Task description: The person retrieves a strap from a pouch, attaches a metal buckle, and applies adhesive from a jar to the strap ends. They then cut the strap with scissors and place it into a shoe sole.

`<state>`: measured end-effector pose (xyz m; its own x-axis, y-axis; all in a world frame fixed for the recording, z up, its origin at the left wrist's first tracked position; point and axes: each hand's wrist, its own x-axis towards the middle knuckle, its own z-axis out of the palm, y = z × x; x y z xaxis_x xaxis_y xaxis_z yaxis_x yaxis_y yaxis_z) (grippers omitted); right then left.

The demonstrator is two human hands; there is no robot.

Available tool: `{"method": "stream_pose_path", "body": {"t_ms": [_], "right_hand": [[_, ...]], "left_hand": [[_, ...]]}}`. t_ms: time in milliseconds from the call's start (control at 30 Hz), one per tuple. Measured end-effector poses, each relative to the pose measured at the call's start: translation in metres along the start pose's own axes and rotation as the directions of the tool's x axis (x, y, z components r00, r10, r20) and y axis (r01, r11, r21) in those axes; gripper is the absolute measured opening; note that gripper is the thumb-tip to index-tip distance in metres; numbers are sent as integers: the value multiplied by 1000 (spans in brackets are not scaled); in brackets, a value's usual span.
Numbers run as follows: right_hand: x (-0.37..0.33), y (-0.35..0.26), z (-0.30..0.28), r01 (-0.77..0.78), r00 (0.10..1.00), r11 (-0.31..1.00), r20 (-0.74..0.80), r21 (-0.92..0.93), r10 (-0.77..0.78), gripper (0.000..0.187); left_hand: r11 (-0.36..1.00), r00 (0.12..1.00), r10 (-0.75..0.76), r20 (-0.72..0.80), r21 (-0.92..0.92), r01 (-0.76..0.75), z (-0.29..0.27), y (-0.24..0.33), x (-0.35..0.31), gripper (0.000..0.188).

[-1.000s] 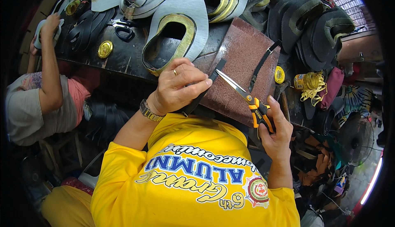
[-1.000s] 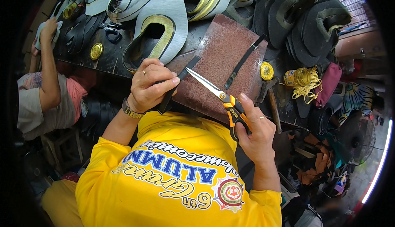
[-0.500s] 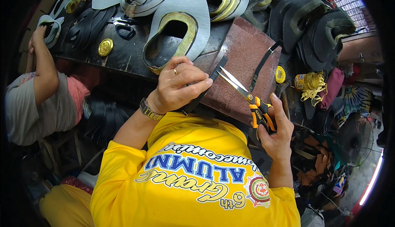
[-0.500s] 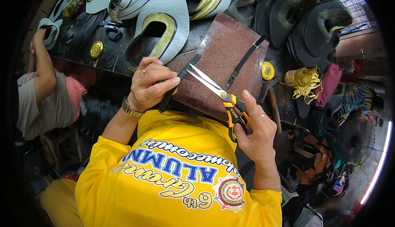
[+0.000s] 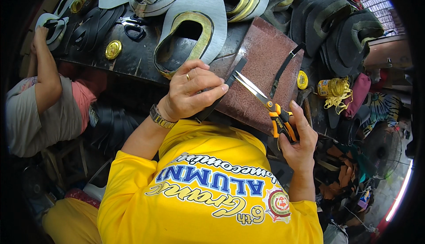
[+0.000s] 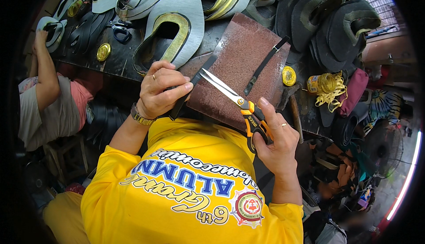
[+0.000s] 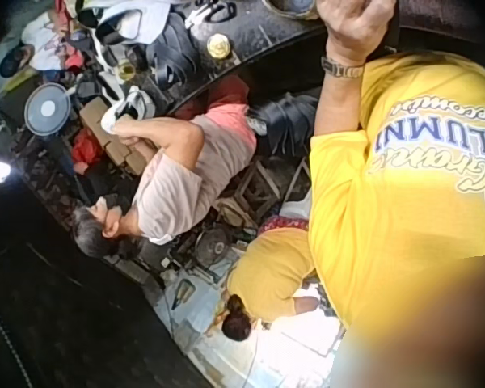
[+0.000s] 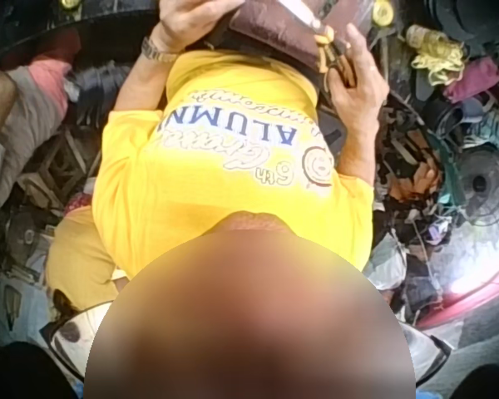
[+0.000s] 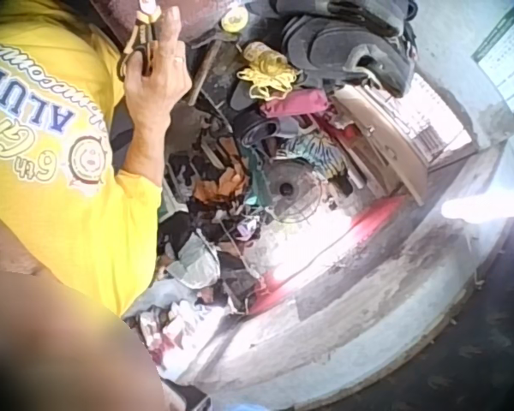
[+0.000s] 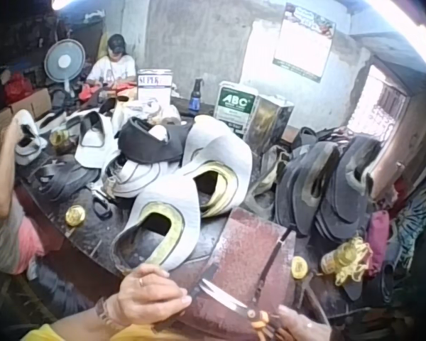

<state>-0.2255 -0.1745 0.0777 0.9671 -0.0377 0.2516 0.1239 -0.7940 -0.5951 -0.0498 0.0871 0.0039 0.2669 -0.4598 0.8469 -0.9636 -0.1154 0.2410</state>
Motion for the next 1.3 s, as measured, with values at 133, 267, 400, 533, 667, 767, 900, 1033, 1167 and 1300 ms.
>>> {"method": "stream_pose_path", "body": {"t_ms": [133,267,400,533,667,767,900,1033,1167,1300], "right_hand": [[1,-1,-2,-1,999,1000,52,-21,2,75],[0,0,-4,-34,995,999,94,-23,36,76],[0,2,-4,16,1000,999,-20,-50,-17,75],[0,1,-4,22,1000,999,6,-38,-22,73],[-1,0,-2,55,998,997,29,-62,-53,72],[0,-1,0,64,998,997,17,-48,-63,73],[3,-2,1,56,998,998,-23,-9,-56,75],[6,-6,0,39,999,999,34,-24,-39,77],[11,-7,-4,64,997,998,37,-13,-64,77],[37,8,-19,-187,967,982,-174,8,185,83]], "left_hand": [[1000,1000,23,6,-5,-22,0,0,0,31],[1000,999,29,21,-7,-29,0,1,0,31],[999,999,33,13,-7,-33,-1,1,-1,31],[1000,1000,19,2,-2,-19,-1,0,-3,32],[1000,1000,-13,-14,1,13,-1,1,-5,29],[1000,998,-31,-45,-7,30,0,2,-5,23],[1000,1000,-6,-29,12,6,-2,1,-5,22],[999,998,45,33,25,-46,-5,1,-6,27],[998,1000,-22,0,-59,22,-8,2,1,30],[899,934,-350,66,-255,355,-9,2,18,21]]}}
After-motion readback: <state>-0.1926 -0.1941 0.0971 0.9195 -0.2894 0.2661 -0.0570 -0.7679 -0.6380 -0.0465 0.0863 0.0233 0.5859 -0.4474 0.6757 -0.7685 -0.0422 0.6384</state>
